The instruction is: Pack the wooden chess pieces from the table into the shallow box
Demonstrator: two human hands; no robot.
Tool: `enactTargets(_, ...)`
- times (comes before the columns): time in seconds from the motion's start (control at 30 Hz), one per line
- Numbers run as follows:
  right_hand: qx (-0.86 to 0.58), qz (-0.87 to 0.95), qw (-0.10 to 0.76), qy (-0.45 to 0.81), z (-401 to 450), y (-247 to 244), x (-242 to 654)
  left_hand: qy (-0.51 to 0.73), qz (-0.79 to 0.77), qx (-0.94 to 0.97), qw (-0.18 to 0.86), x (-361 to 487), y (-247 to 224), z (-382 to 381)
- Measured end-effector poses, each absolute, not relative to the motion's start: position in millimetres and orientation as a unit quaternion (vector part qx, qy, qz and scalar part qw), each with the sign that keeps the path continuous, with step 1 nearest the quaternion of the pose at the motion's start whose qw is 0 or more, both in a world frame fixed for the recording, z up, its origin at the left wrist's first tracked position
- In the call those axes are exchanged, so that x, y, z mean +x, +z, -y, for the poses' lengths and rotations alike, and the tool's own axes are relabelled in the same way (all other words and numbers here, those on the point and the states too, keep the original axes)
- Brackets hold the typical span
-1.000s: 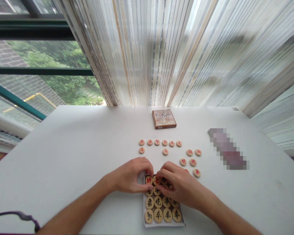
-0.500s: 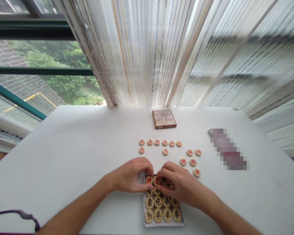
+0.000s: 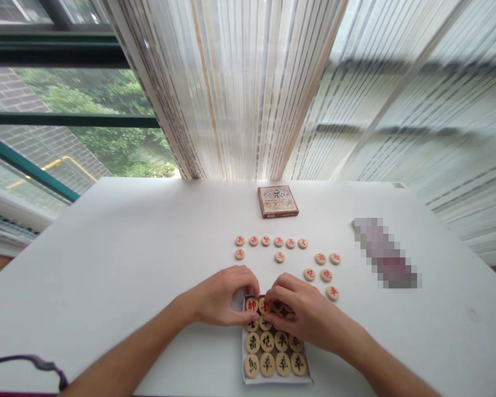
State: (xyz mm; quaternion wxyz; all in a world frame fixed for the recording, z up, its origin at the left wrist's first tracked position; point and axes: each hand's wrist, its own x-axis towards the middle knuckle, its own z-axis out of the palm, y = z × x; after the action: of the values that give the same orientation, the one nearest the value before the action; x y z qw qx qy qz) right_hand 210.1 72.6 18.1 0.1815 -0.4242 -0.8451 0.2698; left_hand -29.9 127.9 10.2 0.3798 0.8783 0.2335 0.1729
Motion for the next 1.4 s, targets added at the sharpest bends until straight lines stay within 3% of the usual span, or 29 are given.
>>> enactTargets(0.4, -0.421, 0.844, 0.235, 0.236, -78.0, 22.8, 218.1, 0.206, -0.249, 0.864, 0.387, -30.9, 9.3, -128.1)
enactTargets(0.7, -0.451, 0.821, 0.295, 0.188, -87.9, 26.7, 233.5, 0.364, -0.364, 0.827, 0.225, -39.5, -1.0, -148.2)
enactTargets(0.87, -0.505, 0.785, 0.329, 0.145, -99.4, 35.1, 258.6, 0.369, -0.367, 0.828, 0.21, -41.8, -4.5, -153.0)
enactTargets(1.4, -0.657, 0.708, 0.224, 0.135, -110.9, 51.7, 332.9, 0.276, -0.263, 0.873, 0.304, -33.5, 2.0, -138.3)
